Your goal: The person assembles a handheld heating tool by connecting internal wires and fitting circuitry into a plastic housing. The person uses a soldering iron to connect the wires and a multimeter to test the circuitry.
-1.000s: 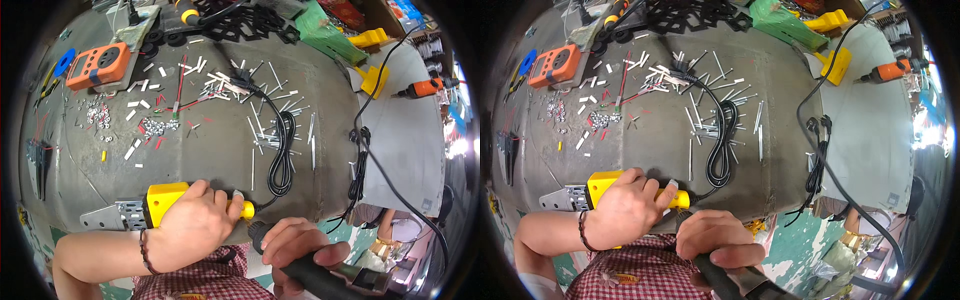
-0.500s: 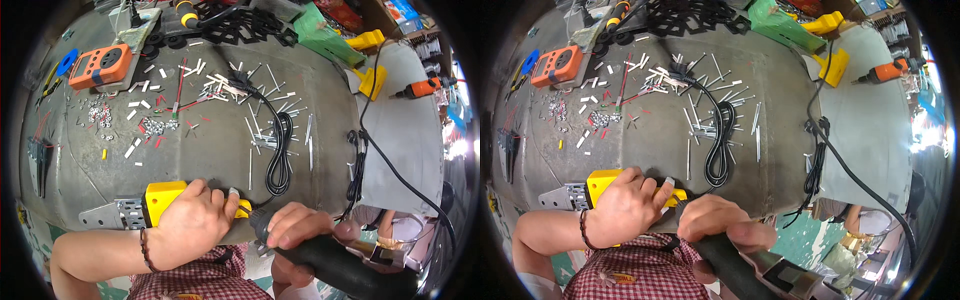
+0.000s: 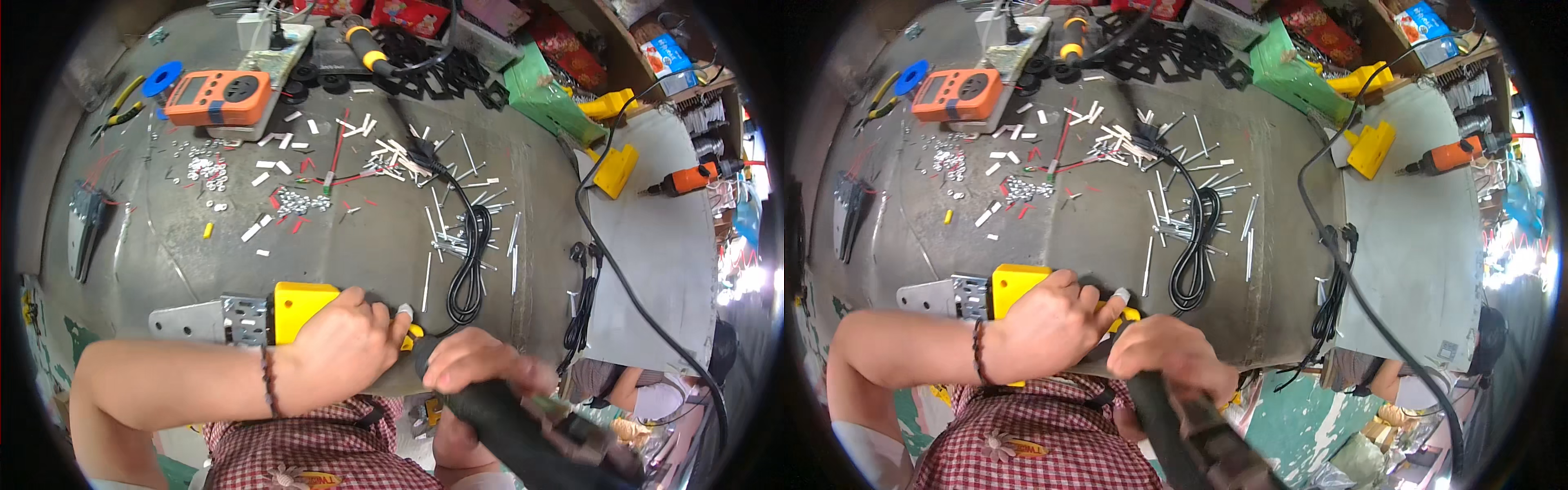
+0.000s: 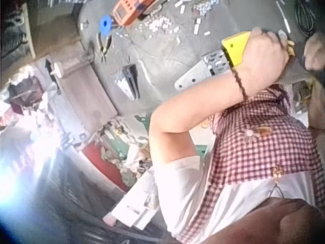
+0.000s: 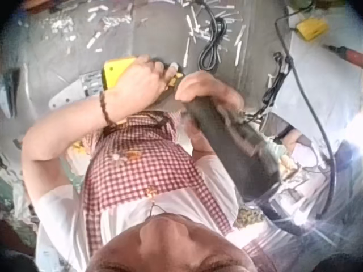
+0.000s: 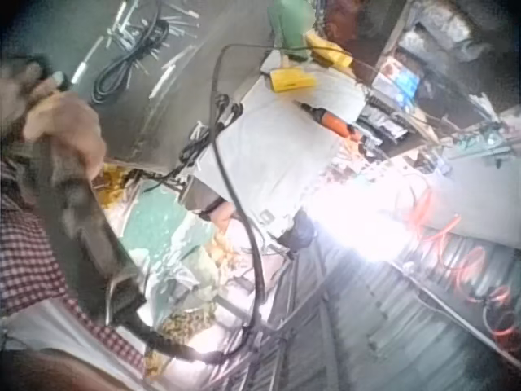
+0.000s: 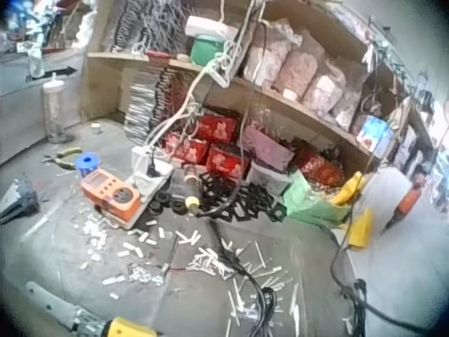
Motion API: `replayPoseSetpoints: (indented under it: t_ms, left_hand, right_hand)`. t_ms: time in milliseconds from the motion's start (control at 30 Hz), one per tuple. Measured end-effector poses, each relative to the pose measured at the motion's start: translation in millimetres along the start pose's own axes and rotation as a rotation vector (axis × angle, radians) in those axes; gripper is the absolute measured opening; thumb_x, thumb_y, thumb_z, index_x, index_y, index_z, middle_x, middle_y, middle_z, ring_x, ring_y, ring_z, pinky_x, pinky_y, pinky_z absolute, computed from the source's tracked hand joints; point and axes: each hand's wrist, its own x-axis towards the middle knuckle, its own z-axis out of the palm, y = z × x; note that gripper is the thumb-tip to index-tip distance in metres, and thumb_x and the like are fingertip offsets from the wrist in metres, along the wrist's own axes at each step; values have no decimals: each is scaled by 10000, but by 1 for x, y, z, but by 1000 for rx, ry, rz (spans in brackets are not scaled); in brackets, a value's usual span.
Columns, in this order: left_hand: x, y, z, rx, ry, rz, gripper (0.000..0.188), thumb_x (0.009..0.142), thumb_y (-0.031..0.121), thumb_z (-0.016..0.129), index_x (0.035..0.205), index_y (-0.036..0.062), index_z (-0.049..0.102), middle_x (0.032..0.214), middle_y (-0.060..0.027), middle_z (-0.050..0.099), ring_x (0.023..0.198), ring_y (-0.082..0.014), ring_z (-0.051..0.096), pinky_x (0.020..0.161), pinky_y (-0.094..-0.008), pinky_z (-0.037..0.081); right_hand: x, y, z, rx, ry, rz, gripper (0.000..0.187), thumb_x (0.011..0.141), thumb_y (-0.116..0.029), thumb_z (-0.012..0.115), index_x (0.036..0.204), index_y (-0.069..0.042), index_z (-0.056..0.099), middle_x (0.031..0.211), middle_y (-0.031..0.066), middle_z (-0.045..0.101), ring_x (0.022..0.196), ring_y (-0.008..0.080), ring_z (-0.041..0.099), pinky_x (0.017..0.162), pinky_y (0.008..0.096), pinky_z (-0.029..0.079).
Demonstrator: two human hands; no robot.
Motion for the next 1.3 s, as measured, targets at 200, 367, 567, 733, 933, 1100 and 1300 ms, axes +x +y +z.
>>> replayPoseSetpoints:
  t_ms: [200, 367, 567, 733, 933, 1100, 1300]
  left_hand:
    - [20, -11, -6, -155, -96, 126, 421, 801, 191, 540, 1148, -45, 559, 679, -78, 636, 630, -202, 649, 578, -318, 489]
    - [10, -12, -1, -101, -48, 86, 418, 777, 198, 542, 1110, -55, 570, 661, -53, 637, 622, -196, 645, 603, -313, 477]
    - [-1, -20, -8, -11, 121, 127, 409, 759, 282, 600, 1045, -10, 600, 773, -60, 610, 764, -229, 621, 704, -330, 460]
    - [-64, -75, -33, -558, -321, -362, 674, 748, 437, 689, 1240, 23, 487, 956, -165, 613, 863, -361, 613, 796, -434, 478]
    - [-80, -73, -9, -800, -58, -320, 730, 734, 451, 699, 1314, 86, 449, 922, -214, 625, 880, -383, 611, 798, -438, 479]
    - [-85, -80, 1, -879, -59, -284, 721, 734, 445, 700, 1318, 100, 456, 951, -195, 630, 890, -375, 611, 799, -430, 480]
    - [-83, -82, 7, -923, -22, -282, 674, 739, 479, 662, 1264, 84, 511, 934, -170, 670, 894, -329, 644, 781, -411, 501]
  right_hand:
    - [19, -57, -10, 303, -450, 297, 498, 743, -130, 746, 1136, -15, 462, 790, 188, 621, 648, 306, 617, 600, 420, 506]
    - [-12, -36, 59, 110, -57, 39, 413, 762, -49, 705, 1088, -60, 453, 678, 128, 605, 547, 261, 611, 573, 397, 530]
    - [-17, -9, 62, 149, -240, -237, 478, 860, -257, 618, 1224, -40, 395, 787, 164, 597, 536, 236, 565, 443, 333, 462]
    - [-9, -14, 76, 68, -173, -145, 453, 845, -192, 624, 1208, -38, 401, 730, 128, 573, 521, 221, 548, 440, 330, 448]
    - [-12, -31, 44, -52, -360, 9, 435, 841, -219, 636, 1179, -48, 423, 812, 145, 600, 565, 250, 586, 493, 370, 478]
    - [-9, -31, 81, -4, -374, 218, 287, 863, -265, 607, 1008, -32, 523, 794, 156, 645, 589, 267, 637, 553, 363, 522]
    - [7, -10, 103, 54, -370, -9, 348, 838, -195, 642, 1084, -38, 453, 748, 135, 613, 579, 259, 609, 531, 334, 500]
